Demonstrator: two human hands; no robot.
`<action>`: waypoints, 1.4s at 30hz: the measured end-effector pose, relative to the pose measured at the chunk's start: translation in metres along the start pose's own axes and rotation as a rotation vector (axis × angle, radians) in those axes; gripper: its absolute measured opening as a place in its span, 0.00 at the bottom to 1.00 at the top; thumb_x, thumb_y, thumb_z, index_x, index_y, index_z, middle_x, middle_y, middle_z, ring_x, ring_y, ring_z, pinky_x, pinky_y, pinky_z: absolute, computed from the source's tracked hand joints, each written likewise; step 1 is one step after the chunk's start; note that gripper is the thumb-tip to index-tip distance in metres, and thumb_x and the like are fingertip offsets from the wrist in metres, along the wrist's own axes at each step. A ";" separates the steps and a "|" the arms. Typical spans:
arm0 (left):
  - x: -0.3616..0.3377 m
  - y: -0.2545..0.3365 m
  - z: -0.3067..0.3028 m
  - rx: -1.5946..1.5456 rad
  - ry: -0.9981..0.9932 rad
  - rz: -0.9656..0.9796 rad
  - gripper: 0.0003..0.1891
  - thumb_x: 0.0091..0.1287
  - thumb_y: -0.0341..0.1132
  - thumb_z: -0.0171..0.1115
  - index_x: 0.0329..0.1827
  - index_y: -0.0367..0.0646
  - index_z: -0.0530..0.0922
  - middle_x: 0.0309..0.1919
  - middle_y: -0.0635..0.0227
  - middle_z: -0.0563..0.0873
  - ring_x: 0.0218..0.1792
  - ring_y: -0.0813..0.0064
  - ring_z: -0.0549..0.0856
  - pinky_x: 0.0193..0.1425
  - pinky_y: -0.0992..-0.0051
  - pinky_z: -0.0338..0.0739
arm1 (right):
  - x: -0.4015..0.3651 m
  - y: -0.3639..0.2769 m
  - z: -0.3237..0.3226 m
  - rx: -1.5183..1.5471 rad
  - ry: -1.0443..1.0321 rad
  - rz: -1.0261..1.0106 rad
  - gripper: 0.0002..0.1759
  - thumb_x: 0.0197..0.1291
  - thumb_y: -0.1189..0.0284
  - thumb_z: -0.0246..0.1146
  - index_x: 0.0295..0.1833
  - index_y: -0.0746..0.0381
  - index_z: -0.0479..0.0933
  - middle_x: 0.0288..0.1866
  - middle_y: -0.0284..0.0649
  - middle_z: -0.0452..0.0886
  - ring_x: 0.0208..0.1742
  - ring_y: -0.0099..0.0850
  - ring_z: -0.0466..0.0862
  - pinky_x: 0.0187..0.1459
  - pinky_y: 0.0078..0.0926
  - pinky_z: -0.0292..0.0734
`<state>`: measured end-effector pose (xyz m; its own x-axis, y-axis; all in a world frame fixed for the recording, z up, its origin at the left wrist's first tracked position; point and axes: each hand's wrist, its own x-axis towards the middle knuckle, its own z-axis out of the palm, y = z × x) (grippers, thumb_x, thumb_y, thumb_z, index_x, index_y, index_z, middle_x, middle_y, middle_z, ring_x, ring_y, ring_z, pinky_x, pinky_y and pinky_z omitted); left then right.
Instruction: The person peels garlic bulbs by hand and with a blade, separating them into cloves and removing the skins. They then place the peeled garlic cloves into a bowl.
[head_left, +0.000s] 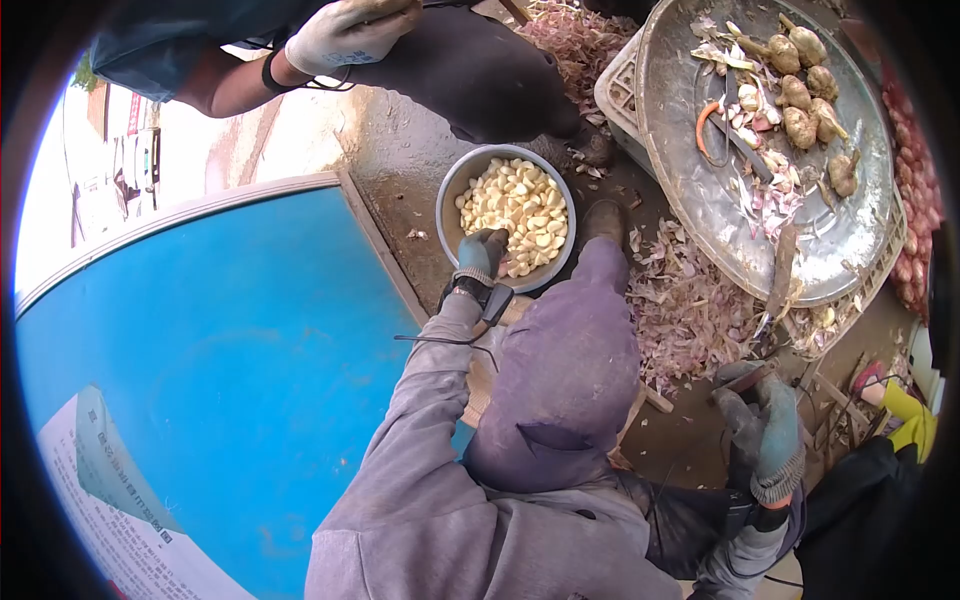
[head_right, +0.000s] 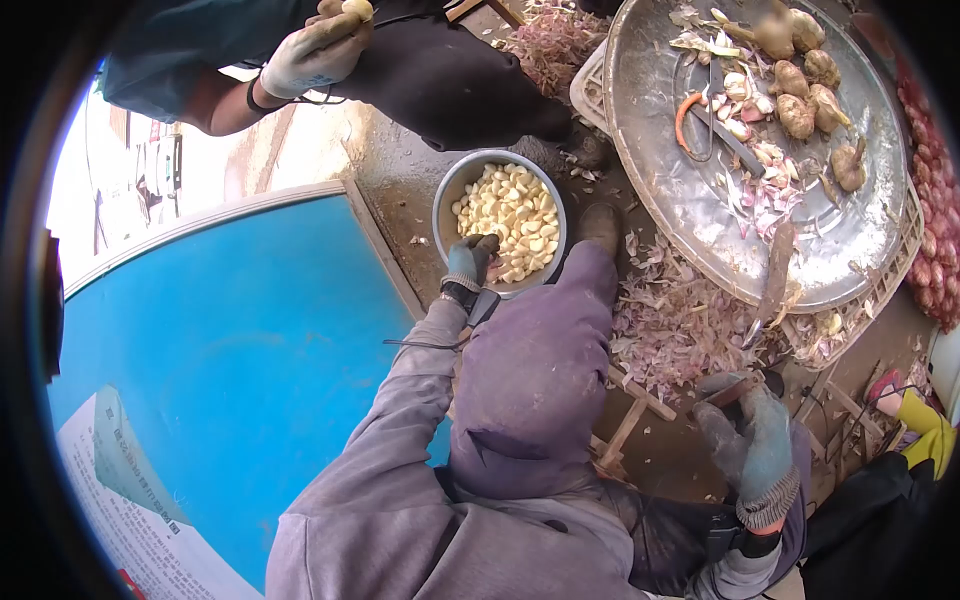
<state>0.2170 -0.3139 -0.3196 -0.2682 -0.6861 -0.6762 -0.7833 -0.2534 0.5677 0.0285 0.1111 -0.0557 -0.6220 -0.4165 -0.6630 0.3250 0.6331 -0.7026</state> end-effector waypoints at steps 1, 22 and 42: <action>-0.003 0.004 -0.003 -0.015 0.004 0.012 0.14 0.69 0.35 0.67 0.47 0.30 0.86 0.30 0.63 0.88 0.26 0.75 0.84 0.31 0.73 0.81 | -0.004 0.006 0.002 -0.011 0.000 -0.070 0.13 0.57 0.81 0.69 0.49 0.67 0.82 0.37 0.41 0.85 0.39 0.28 0.85 0.44 0.26 0.80; -0.116 0.039 -0.097 -0.757 -0.678 0.387 0.08 0.71 0.32 0.63 0.43 0.35 0.82 0.31 0.63 0.85 0.31 0.70 0.86 0.33 0.67 0.87 | -0.068 -0.003 -0.034 -0.093 -0.024 -0.325 0.16 0.68 0.64 0.68 0.52 0.64 0.82 0.39 0.45 0.87 0.41 0.33 0.86 0.47 0.33 0.80; -0.374 0.139 0.026 0.431 -0.902 1.654 0.16 0.60 0.27 0.61 0.51 0.41 0.83 0.34 0.59 0.84 0.30 0.59 0.86 0.35 0.69 0.81 | -0.106 0.024 -0.091 0.216 0.105 -0.555 0.19 0.68 0.64 0.70 0.55 0.67 0.80 0.42 0.33 0.85 0.39 0.21 0.81 0.39 0.24 0.78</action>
<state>0.1943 -0.0747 0.0003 -0.8296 0.5033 0.2419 0.4849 0.4344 0.7591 0.0377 0.2297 0.0218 -0.8035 -0.5731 -0.1609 0.0619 0.1884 -0.9801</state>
